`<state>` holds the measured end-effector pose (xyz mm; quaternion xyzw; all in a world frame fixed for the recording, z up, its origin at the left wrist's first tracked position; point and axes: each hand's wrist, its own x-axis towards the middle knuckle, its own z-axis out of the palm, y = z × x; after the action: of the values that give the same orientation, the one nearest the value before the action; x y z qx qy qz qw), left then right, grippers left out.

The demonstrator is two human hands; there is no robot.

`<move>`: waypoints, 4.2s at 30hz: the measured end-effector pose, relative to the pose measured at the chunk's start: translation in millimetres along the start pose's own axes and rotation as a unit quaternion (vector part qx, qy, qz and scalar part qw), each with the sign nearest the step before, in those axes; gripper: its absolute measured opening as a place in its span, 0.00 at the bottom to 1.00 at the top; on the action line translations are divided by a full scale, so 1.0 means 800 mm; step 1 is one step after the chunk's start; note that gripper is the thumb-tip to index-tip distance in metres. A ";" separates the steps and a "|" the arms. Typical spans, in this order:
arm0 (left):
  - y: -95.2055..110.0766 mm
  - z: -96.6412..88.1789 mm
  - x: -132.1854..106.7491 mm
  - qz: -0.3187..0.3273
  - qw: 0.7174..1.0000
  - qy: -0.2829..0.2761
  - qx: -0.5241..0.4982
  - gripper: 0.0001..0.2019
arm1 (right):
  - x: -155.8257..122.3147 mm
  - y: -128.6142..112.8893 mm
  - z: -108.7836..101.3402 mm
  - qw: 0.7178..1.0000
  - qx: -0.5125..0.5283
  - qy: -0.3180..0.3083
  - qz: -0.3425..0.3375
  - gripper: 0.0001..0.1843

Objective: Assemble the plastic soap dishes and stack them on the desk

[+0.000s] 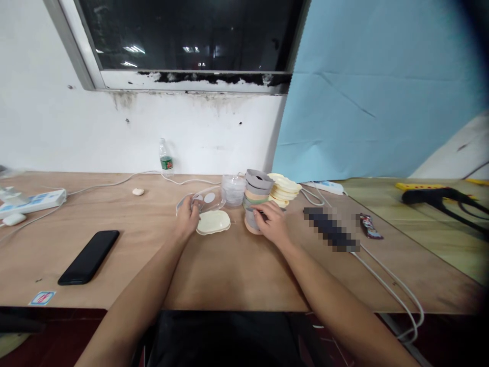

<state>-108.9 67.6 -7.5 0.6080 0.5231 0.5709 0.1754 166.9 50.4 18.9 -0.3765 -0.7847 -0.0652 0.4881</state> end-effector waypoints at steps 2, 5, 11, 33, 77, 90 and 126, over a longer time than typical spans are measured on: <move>0.003 0.004 -0.004 -0.012 0.998 -0.006 -0.054 0.20 | 0.000 0.000 0.001 1.000 -0.002 -0.004 0.003 0.09; 0.014 0.009 -0.006 -0.028 0.993 -0.004 -0.112 0.30 | -0.001 0.000 0.004 1.000 -0.001 -0.014 0.005 0.09; 0.056 0.030 0.030 -0.115 0.969 0.004 -0.220 0.32 | -0.001 0.001 0.002 1.000 0.011 0.001 0.005 0.09; 0.101 0.097 0.086 -0.076 0.996 -0.045 -0.002 0.26 | 0.000 -0.008 -0.002 0.999 0.034 -0.024 -0.021 0.09; 0.021 0.034 -0.042 0.189 0.879 -0.270 0.346 0.19 | -0.009 -0.046 0.021 0.989 0.072 -0.095 -0.087 0.09; 0.007 0.026 -0.032 0.159 0.900 -0.249 0.320 0.27 | -0.017 -0.032 0.034 0.969 0.011 -0.247 -0.015 0.08; -0.031 -0.044 0.015 -0.129 0.904 -0.116 0.391 0.38 | -0.015 -0.012 0.024 0.933 -0.161 -0.321 0.025 0.10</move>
<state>-152.9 73.8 -11.9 0.6171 0.7539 0.2186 0.0552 149.7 46.5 1.2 -0.4703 -0.8689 -0.0535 0.1445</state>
